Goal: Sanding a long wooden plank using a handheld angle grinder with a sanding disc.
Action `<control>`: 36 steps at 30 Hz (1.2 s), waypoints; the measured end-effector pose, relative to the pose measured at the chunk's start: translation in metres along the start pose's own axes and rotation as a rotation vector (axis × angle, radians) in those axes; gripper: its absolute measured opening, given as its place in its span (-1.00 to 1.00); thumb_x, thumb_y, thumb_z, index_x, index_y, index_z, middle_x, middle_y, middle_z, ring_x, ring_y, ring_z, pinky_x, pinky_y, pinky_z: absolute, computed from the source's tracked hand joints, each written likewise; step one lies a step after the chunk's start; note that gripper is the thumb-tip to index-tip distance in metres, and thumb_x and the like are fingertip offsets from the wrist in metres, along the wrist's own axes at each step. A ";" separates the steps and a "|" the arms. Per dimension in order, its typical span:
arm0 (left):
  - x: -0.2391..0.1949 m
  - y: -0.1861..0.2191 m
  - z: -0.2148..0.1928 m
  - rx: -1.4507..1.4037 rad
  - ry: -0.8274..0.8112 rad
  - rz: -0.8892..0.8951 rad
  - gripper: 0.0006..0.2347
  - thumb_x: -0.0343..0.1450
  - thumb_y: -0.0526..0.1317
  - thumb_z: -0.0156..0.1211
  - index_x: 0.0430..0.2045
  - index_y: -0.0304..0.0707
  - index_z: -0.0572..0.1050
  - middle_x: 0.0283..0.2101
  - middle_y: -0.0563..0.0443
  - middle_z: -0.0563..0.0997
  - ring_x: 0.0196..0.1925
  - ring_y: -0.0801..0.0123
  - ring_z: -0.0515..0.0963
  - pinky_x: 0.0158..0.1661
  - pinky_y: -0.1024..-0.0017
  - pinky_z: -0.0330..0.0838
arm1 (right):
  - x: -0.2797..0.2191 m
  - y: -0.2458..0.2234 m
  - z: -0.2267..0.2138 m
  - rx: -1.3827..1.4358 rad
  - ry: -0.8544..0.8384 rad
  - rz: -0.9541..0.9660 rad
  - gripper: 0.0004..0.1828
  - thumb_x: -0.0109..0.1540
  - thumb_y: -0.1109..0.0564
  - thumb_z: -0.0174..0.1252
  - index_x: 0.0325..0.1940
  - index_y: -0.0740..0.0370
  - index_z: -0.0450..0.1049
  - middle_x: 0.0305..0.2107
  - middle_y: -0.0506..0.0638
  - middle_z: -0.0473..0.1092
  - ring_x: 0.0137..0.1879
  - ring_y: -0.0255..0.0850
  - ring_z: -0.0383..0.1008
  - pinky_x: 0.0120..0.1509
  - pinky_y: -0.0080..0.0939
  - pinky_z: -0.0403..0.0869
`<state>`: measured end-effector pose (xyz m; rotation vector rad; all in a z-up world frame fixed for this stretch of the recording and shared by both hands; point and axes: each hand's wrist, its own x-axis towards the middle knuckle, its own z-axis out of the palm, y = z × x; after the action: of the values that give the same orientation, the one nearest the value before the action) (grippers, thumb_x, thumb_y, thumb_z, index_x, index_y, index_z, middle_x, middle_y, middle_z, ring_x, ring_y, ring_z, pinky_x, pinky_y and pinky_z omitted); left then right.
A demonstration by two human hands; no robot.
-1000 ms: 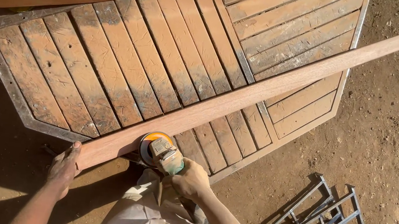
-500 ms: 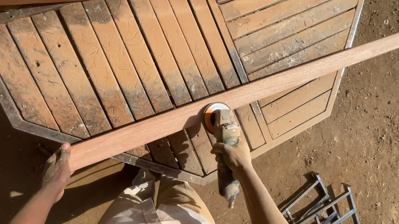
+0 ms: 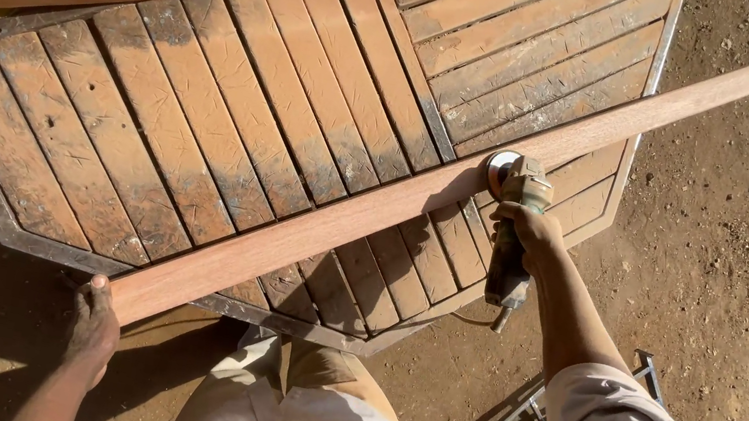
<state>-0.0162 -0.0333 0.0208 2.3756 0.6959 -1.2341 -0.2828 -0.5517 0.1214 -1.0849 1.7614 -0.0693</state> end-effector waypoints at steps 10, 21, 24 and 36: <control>-0.029 0.018 -0.001 -0.063 0.036 -0.010 -0.30 0.42 0.41 -0.62 0.51 0.35 -0.22 0.49 -0.39 0.07 0.43 -0.47 0.16 0.33 -0.34 0.05 | -0.141 0.066 0.092 -0.792 -0.471 -0.208 -0.31 -0.23 -0.17 0.32 0.00 -0.07 0.61 -0.26 -0.11 0.58 -0.30 -0.26 0.48 -0.32 -0.28 0.44; -0.013 0.010 0.003 -0.039 0.103 -0.041 -0.23 0.39 0.46 -0.67 0.52 0.22 -0.19 0.52 -0.26 0.09 0.49 -0.40 0.10 0.35 -0.34 -0.13 | 0.024 -0.021 -0.016 0.097 -0.075 0.013 -0.79 -0.05 0.34 0.25 -0.52 0.19 0.34 -0.65 0.07 0.36 -0.61 -0.20 0.30 -0.54 -0.27 0.28; -0.021 0.011 0.004 -0.281 0.071 0.050 -0.29 0.50 0.39 -0.48 0.54 0.13 -0.18 0.54 -0.21 -0.04 0.16 -0.48 0.45 0.23 -0.12 0.25 | -0.007 0.019 0.018 -0.006 -0.128 -0.043 -0.89 -0.07 0.35 0.23 -0.61 0.31 0.42 -0.67 0.12 0.42 -0.64 -0.18 0.32 -0.58 -0.26 0.33; -0.026 0.014 0.003 -0.186 0.108 0.062 -0.32 0.54 0.35 -0.54 0.54 0.06 -0.14 0.53 -0.26 -0.04 0.05 -0.49 0.49 0.18 -0.15 0.25 | -0.010 0.033 -0.008 -0.012 -0.206 -0.009 -0.80 -0.05 0.33 0.28 -0.37 0.29 0.47 -0.52 0.08 0.47 -0.51 -0.19 0.38 -0.42 -0.22 0.42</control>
<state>-0.0225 -0.0529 0.0425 2.3044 0.7308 -0.9766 -0.3091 -0.5285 0.1156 -1.0693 1.5740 0.0456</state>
